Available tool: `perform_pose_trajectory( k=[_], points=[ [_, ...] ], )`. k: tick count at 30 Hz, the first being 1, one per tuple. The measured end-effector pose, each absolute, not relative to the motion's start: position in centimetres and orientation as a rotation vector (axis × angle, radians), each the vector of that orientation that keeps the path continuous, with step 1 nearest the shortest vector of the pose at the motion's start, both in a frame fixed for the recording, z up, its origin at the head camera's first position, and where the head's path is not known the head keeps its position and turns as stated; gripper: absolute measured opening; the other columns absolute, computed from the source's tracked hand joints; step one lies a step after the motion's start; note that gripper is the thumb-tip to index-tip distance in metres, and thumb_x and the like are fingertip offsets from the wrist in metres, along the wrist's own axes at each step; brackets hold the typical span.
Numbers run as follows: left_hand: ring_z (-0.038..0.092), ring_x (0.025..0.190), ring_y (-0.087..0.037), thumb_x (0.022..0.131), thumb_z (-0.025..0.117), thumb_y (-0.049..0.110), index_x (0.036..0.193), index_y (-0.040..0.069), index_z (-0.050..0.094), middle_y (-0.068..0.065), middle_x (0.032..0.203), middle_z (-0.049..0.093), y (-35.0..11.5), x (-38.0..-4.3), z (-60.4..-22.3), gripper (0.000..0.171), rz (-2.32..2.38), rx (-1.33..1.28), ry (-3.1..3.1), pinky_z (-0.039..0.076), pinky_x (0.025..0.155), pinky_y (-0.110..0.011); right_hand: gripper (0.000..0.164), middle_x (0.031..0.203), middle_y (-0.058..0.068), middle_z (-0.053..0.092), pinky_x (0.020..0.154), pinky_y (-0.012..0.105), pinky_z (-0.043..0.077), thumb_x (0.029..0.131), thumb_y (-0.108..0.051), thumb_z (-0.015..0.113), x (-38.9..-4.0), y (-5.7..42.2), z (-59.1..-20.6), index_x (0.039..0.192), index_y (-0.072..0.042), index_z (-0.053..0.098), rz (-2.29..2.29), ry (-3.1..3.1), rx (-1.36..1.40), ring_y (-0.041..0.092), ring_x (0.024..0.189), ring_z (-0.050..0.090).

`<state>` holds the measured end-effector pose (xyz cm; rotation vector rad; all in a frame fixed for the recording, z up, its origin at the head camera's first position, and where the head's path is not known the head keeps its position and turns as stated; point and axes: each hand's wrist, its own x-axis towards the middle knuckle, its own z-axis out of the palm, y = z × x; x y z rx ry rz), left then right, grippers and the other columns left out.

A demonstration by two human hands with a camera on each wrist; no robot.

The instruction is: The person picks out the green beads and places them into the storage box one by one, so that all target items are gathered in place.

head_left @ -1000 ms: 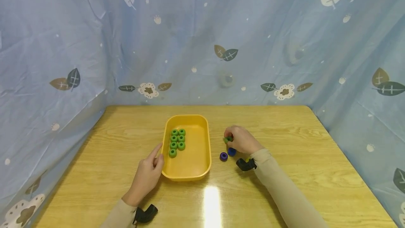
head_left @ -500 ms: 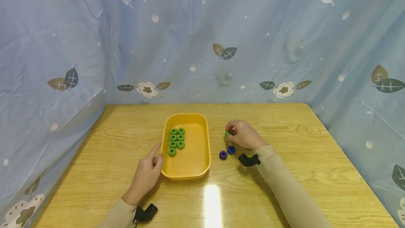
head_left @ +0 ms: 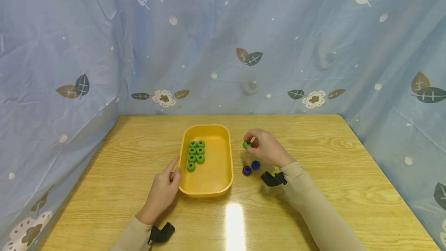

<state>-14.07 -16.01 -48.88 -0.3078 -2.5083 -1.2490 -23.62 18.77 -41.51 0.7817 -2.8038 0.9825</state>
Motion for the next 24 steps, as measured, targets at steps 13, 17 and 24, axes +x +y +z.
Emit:
perform_pose_trajectory(
  k=[13,17,24],
  points=[
    [0.019,0.044,0.005,0.108,0.052,0.013,0.152,0.001,0.051,0.014,0.050,0.029,-16.1,-14.1,-48.9,0.046,-1.244,-0.273,-2.546,0.023,0.043,-0.019,0.019,0.109,0.004,0.069,0.076,0.030,0.056,0.092,-0.008,0.078,-22.1,16.4,-40.2,0.109,-0.011,0.071,0.966,-2.701,0.926,0.016,0.086,0.067],
    [0.019,0.045,0.003,0.109,0.051,0.014,0.152,0.000,0.051,0.012,0.051,0.030,-16.1,-14.0,-48.8,0.046,-1.252,-0.281,-2.543,0.024,0.044,-0.020,0.019,0.107,0.003,0.070,0.076,0.029,0.056,0.092,-0.008,0.078,-21.7,15.3,-39.6,0.109,-0.011,0.071,0.959,-2.685,0.976,0.016,0.085,0.067],
    [0.019,0.045,0.004,0.109,0.051,0.014,0.153,0.001,0.050,0.012,0.052,0.029,-16.2,-14.1,-48.9,0.046,-1.244,-0.291,-2.544,0.025,0.045,-0.020,0.015,0.104,0.001,0.069,0.073,0.024,0.055,0.093,-0.009,0.076,-21.4,13.4,-39.0,0.106,-0.012,0.070,0.898,-2.653,1.071,0.015,0.081,0.068]
  ],
)
